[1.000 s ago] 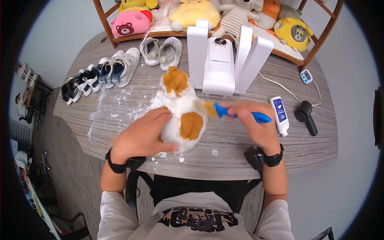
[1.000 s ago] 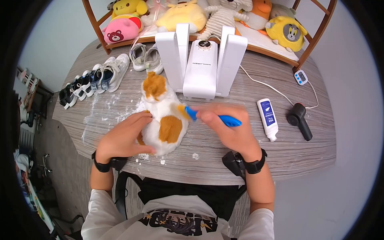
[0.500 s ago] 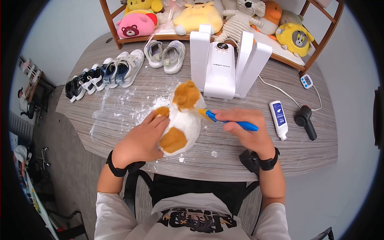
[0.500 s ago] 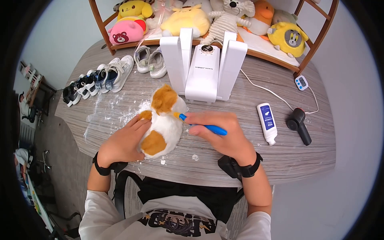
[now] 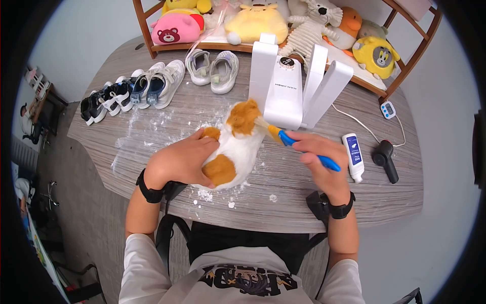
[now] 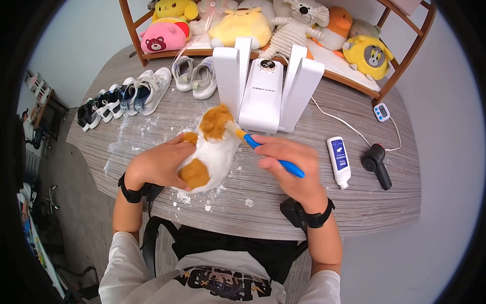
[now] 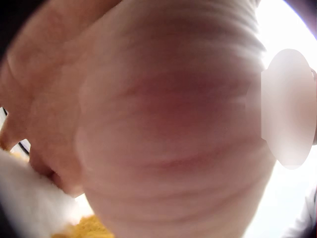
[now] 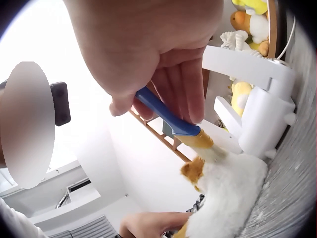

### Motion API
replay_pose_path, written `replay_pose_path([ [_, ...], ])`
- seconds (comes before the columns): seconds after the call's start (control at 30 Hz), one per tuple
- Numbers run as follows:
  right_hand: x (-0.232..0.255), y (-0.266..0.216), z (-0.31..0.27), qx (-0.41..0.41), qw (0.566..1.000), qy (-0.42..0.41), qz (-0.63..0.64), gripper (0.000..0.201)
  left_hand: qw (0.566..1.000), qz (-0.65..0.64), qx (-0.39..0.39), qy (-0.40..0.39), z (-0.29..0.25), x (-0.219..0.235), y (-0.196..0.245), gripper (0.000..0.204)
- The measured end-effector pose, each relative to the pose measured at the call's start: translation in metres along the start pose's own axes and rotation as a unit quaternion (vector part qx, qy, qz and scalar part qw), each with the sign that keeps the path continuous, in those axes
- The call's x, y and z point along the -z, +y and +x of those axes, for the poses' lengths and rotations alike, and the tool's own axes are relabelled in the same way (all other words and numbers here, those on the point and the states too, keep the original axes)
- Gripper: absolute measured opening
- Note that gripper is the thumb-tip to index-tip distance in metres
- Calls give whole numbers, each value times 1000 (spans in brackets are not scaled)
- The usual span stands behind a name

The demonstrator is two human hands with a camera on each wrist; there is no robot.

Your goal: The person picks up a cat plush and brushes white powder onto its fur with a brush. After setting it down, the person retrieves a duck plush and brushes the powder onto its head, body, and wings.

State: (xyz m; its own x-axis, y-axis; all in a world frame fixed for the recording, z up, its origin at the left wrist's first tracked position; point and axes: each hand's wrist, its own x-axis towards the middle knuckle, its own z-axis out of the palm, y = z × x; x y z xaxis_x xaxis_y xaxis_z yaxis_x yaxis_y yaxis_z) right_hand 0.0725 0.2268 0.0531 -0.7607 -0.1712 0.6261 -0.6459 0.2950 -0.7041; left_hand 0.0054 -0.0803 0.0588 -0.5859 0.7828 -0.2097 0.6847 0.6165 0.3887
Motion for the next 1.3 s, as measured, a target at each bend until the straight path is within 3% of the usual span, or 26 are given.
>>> replay_pose_path([
  [0.03,-3,0,-1,-3,1000,-2,0,15,999,7,26,-35,0,3,3,81],
  [0.07,-6,-2,-2,4,998,-65,-3,16,999,4,27,-36,-1,3,3,81],
  [0.2,-23,-19,0,21,972,-227,-48,16,1000,0,24,5,-5,-1,0,78],
  [0.23,-20,-17,0,21,972,-229,-46,16,1000,1,23,15,-6,-2,-1,78],
  [0.3,-6,-12,-2,4,980,-171,97,17,999,-9,25,19,-7,-3,-2,79],
  [0.33,-7,-13,-1,4,980,-173,97,17,999,-16,26,26,-7,-3,-2,79],
  [0.4,-13,-16,1,28,996,-79,-40,19,999,-9,41,31,-8,-5,-2,80],
  [0.43,-20,-17,-1,26,996,-75,-41,19,998,2,50,29,-8,-4,-2,81],
  [0.5,-32,-16,-3,25,977,-214,-6,30,998,13,54,27,-8,-3,0,82],
  [0.63,-20,-16,-5,-12,977,-180,115,25,998,22,54,32,-11,-4,-1,84],
  [0.7,-21,-19,1,33,992,-96,-70,15,997,18,60,36,-11,-5,-1,84],
  [0.73,-25,-19,-1,30,993,-94,-70,15,997,17,61,36,-11,-5,-1,85],
  [0.8,-31,-18,-3,45,978,-201,-42,25,998,14,63,25,-9,-1,2,85],
  [0.83,-28,-19,-3,45,978,-201,-43,25,997,11,72,18,-9,0,3,85],
  [0.9,-22,-22,-2,0,973,-212,92,22,997,13,60,35,-11,-3,1,80],
  [1.03,-23,-19,-2,30,992,-122,9,19,997,14,48,62,-13,-5,2,73],
  [1.13,-27,-19,-1,69,985,-159,-26,17,997,20,56,51,-12,-4,4,73],
  [1.2,-24,-23,-3,-15,967,-237,94,17,997,17,68,37,-11,-2,5,78],
  [1.23,-23,-22,-4,-15,967,-236,94,17,997,13,78,17,-11,-1,6,84],
  [1.3,-22,-19,-6,21,990,-120,72,14,997,12,61,36,-11,-4,3,80],
])
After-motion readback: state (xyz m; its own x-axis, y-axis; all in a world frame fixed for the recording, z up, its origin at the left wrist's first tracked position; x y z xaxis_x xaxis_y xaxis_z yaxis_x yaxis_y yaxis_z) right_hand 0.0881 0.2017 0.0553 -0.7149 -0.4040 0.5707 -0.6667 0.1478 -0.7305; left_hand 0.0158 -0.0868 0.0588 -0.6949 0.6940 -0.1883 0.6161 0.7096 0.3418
